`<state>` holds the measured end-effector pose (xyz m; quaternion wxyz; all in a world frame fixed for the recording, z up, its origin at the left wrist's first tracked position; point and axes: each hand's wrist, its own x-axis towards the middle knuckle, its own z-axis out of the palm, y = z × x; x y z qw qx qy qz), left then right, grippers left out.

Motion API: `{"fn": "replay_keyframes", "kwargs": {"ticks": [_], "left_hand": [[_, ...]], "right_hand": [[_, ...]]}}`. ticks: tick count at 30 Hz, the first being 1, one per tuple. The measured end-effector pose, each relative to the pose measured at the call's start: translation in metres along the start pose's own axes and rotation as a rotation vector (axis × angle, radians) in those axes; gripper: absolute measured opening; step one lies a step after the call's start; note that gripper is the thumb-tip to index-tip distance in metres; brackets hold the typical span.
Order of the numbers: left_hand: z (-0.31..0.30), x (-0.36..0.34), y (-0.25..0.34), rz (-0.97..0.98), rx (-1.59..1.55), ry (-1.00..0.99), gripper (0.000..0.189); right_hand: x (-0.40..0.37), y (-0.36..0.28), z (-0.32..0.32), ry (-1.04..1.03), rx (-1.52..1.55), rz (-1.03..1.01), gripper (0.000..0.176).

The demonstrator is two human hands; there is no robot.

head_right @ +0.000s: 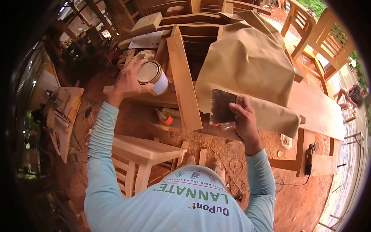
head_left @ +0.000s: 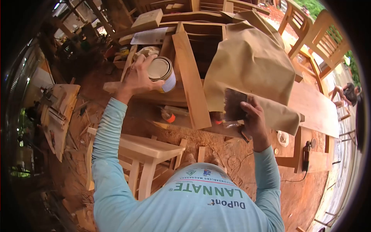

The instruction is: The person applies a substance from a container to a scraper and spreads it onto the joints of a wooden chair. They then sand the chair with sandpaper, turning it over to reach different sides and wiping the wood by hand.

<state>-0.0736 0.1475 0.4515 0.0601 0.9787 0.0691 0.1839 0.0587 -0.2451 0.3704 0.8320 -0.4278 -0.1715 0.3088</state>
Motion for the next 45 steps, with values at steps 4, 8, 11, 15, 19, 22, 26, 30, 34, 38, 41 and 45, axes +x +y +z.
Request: {"fn": "replay_keyframes", "kwargs": {"ticks": [4,8,11,15,19,22,26,30,34,38,41,45], "left_hand": [[0.0,-0.007,0.0,-0.029,-0.099,-0.002,0.096],[0.002,-0.014,-0.008,-0.048,-0.109,-0.034,0.098],[0.005,-0.014,-0.012,-0.007,-0.123,-0.012,0.101],[0.018,-0.013,-0.019,-0.006,-0.139,0.005,0.101],[0.016,-0.011,-0.019,-0.013,-0.161,-0.006,0.102],[0.013,-0.01,-0.019,0.006,-0.183,-0.011,0.103],[0.014,-0.009,-0.022,0.008,-0.181,-0.017,0.103],[0.015,-0.009,-0.022,0.018,-0.174,-0.002,0.103],[0.015,-0.01,-0.02,0.029,-0.199,0.022,0.101],[0.016,-0.008,-0.021,0.052,-0.22,0.049,0.099],[0.018,-0.007,-0.024,0.057,-0.237,0.041,0.098],[0.018,-0.005,-0.024,0.09,-0.195,0.051,0.097]], "right_hand": [[0.043,0.019,0.033,-0.053,-0.084,0.045,0.04],[0.089,0.05,0.07,-0.092,-0.17,0.02,0.04],[0.112,0.05,0.106,-0.076,-0.311,0.005,0.042],[0.136,0.051,0.134,-0.039,-0.443,-0.015,0.042],[0.144,0.055,0.137,-0.024,-0.495,0.028,0.039],[0.146,0.058,0.137,-0.021,-0.495,0.01,0.038],[0.146,0.054,0.142,-0.015,-0.514,0.013,0.038],[0.145,0.046,0.153,0.018,-0.68,0.037,0.039],[0.139,0.039,0.172,0.048,-0.748,-0.015,0.04],[0.151,0.064,0.148,-0.002,-0.436,0.018,0.042],[0.154,0.075,0.132,-0.053,-0.185,0.077,0.043],[0.15,0.083,0.13,-0.034,-0.026,0.117,0.041]]}}
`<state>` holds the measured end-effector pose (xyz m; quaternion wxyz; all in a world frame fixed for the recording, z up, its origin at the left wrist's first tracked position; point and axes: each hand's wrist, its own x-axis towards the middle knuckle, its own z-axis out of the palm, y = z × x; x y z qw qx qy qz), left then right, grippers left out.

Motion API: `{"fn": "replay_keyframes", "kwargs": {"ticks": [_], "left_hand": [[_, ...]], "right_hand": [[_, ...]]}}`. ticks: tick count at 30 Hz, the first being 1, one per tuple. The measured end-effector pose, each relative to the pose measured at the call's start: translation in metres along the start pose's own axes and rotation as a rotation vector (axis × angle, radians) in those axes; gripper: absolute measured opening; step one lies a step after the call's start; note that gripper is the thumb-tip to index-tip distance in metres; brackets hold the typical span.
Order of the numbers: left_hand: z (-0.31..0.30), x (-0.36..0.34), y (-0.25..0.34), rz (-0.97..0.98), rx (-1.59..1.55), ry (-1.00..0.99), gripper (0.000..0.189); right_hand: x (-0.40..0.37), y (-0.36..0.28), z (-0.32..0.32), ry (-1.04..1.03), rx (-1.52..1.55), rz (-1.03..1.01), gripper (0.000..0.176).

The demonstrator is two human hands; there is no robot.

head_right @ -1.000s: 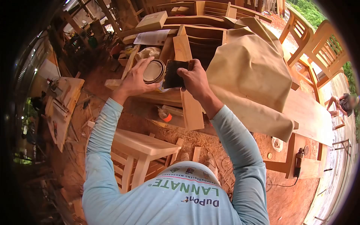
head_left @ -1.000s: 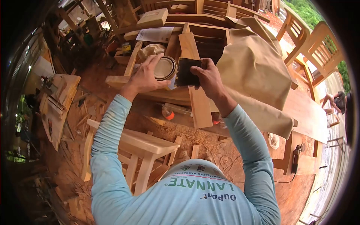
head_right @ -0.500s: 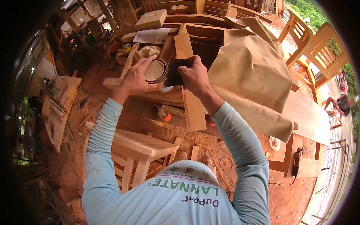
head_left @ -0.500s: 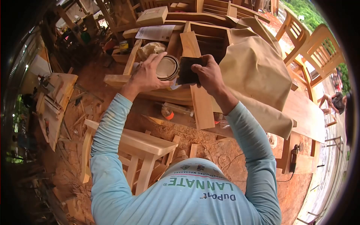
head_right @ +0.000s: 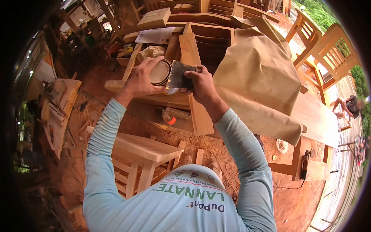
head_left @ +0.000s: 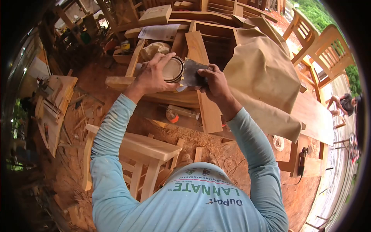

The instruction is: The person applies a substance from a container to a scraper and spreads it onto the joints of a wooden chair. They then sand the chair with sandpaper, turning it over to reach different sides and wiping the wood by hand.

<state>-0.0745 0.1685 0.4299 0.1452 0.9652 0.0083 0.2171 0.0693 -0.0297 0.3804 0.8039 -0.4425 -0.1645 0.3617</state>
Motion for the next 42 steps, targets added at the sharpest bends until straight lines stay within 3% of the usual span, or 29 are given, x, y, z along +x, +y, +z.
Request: {"fn": "replay_keyframes", "kwargs": {"ticks": [7,11,17,20,23,30,36,39,42], "left_hand": [[0.003,-0.001,-0.003,0.025,0.0,0.032,0.099],[0.001,-0.002,0.005,-0.012,-0.029,0.027,0.096],[0.025,-0.003,-0.005,0.009,-0.123,0.178,0.087],[0.03,-0.003,-0.001,0.034,-0.146,0.277,0.082],[0.027,0.0,0.004,0.006,-0.119,0.297,0.074],[0.003,0.023,0.012,0.109,-0.024,0.486,0.075],[-0.077,0.008,0.076,0.187,-0.192,0.227,0.075],[-0.082,-0.01,0.111,0.102,-0.418,0.134,0.082],[-0.083,-0.022,0.145,0.052,-0.35,-0.013,0.094]], "right_hand": [[0.006,0.022,-0.002,0.042,0.068,0.083,0.038],[0.015,0.006,-0.013,-0.016,-0.042,0.014,0.04],[-0.01,-0.009,-0.011,0.105,-0.195,-0.123,0.041],[-0.026,0.003,-0.019,0.215,-0.481,-0.305,0.054],[-0.049,-0.006,-0.02,0.148,-0.427,-0.335,0.062],[-0.09,-0.032,-0.081,0.28,-0.316,-0.38,0.041],[-0.165,-0.051,-0.176,0.457,-0.215,-0.426,0.032],[-0.218,-0.066,-0.205,0.478,-0.119,-0.315,0.03],[-0.259,-0.059,-0.247,0.434,-0.154,-0.268,0.03]]}}
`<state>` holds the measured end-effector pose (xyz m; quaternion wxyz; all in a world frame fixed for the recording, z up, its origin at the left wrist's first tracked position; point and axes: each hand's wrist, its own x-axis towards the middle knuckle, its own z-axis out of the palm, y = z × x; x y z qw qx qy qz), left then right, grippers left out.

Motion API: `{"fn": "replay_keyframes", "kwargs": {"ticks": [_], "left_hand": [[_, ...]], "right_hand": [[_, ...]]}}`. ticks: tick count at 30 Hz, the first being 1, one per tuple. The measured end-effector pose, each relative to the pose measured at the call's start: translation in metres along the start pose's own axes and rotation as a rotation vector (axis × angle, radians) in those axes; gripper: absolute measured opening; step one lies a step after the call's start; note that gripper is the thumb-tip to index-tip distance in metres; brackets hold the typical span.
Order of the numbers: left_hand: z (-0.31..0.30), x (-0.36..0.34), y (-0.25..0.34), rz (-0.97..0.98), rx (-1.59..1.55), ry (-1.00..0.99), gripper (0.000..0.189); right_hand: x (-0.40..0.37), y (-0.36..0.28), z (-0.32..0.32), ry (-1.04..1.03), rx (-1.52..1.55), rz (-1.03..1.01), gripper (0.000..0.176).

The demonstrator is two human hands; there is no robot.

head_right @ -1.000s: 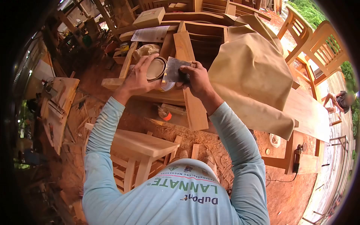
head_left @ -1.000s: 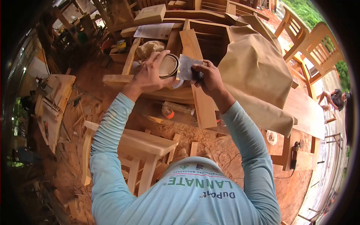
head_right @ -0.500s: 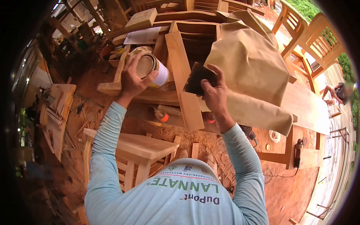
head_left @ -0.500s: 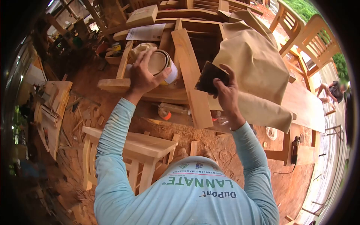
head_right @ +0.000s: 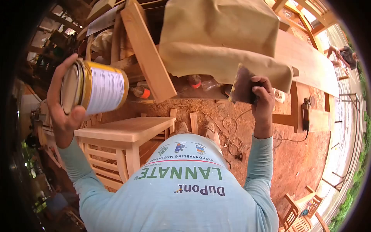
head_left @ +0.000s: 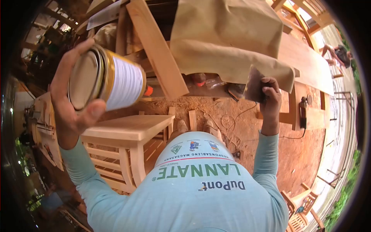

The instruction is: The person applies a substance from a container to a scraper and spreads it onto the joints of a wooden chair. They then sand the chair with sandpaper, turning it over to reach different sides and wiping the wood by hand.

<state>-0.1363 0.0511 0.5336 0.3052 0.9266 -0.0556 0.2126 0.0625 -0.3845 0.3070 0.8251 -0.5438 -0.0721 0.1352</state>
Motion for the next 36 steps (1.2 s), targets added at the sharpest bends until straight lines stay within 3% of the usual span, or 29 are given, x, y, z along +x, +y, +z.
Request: {"fn": "replay_keyframes", "kwargs": {"ticks": [4,9,10,13,14,15,17,19,26,29,36], "left_hand": [[0.029,-0.004,0.022,0.145,0.156,-0.253,0.099],[0.11,-0.002,0.063,0.136,0.036,-0.367,0.095],[0.13,-0.003,0.07,0.129,0.011,-0.372,0.094],[0.187,-0.005,0.081,0.149,-0.039,-0.369,0.091],[0.207,-0.01,0.08,0.118,-0.06,-0.372,0.091],[0.227,-0.013,0.078,0.084,-0.074,-0.375,0.091],[0.268,-0.018,0.072,0.135,-0.045,-0.306,0.089],[0.308,-0.025,0.059,0.146,-0.033,-0.259,0.087],[0.428,-0.056,-0.012,0.116,0.074,-0.144,0.089],[0.457,-0.053,-0.02,0.099,0.037,-0.131,0.089],[0.493,-0.042,-0.034,0.1,0.06,-0.095,0.09]], "right_hand": [[-0.031,0.009,-0.055,-0.064,-0.153,0.159,0.029],[-0.057,0.036,-0.099,-0.029,-0.331,0.368,0.025],[-0.062,0.053,-0.108,-0.048,-0.397,0.313,0.025],[-0.077,0.088,-0.122,0.006,-0.882,0.211,0.027],[-0.079,0.087,-0.122,0.021,-0.963,0.359,0.028],[-0.083,0.119,-0.141,0.027,-0.931,0.296,0.029],[-0.088,0.111,-0.128,0.045,-0.915,0.405,0.03],[-0.094,0.119,-0.124,0.038,-0.969,0.341,0.031],[-0.104,0.168,-0.109,-0.053,-0.749,0.546,0.035],[-0.096,0.186,-0.098,-0.121,-0.576,0.658,0.034],[-0.057,0.228,-0.078,-0.172,-0.511,0.668,0.036]]}}
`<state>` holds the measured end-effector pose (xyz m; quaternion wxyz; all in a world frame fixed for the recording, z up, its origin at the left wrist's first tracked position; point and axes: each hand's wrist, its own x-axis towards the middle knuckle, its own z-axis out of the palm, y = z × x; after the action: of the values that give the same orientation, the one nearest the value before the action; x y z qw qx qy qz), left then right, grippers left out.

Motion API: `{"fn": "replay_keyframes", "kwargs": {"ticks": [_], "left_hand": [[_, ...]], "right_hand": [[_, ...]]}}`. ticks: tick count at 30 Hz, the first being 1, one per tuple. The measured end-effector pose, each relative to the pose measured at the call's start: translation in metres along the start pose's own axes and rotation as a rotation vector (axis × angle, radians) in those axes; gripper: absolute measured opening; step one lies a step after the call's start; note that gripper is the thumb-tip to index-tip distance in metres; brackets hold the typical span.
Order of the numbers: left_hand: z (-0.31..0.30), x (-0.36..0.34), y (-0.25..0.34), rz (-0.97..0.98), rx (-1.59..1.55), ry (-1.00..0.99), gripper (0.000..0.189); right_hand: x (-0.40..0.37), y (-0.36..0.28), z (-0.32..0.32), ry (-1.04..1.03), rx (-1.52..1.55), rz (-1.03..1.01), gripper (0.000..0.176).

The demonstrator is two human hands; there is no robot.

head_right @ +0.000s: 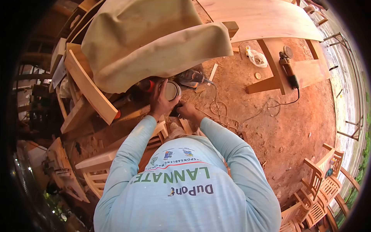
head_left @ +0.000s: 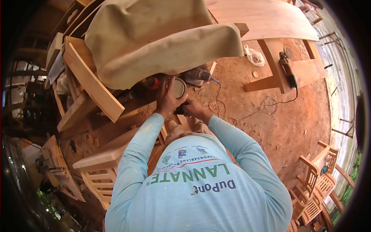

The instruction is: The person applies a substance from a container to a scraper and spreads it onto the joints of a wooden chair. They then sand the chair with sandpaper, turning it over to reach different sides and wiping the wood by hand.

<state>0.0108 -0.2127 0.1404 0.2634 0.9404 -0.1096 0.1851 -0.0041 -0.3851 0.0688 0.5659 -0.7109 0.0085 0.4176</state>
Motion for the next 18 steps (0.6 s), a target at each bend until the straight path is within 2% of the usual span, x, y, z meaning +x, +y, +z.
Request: {"fn": "replay_keyframes", "kwargs": {"ticks": [5,9,11,14,18], "left_hand": [[0.008,-0.004,-0.015,-0.077,0.006,-0.05,0.092],[-0.002,-0.011,-0.033,-0.081,-0.087,-0.077,0.088],[-0.006,-0.012,-0.039,-0.194,-0.164,-0.102,0.084],[-0.012,-0.008,-0.044,-0.296,-0.24,-0.113,0.08],[-0.017,-0.008,-0.052,-0.397,-0.431,-0.042,0.077]], "right_hand": [[0.039,-0.006,0.011,0.002,0.001,-0.094,0.042],[0.072,0.017,0.02,0.043,-0.143,-0.081,0.041],[0.088,0.029,0.025,0.108,-0.186,-0.091,0.038],[0.076,-0.008,0.017,0.041,-0.277,0.054,0.048],[0.075,-0.019,0.02,0.009,-0.228,0.066,0.05]]}}
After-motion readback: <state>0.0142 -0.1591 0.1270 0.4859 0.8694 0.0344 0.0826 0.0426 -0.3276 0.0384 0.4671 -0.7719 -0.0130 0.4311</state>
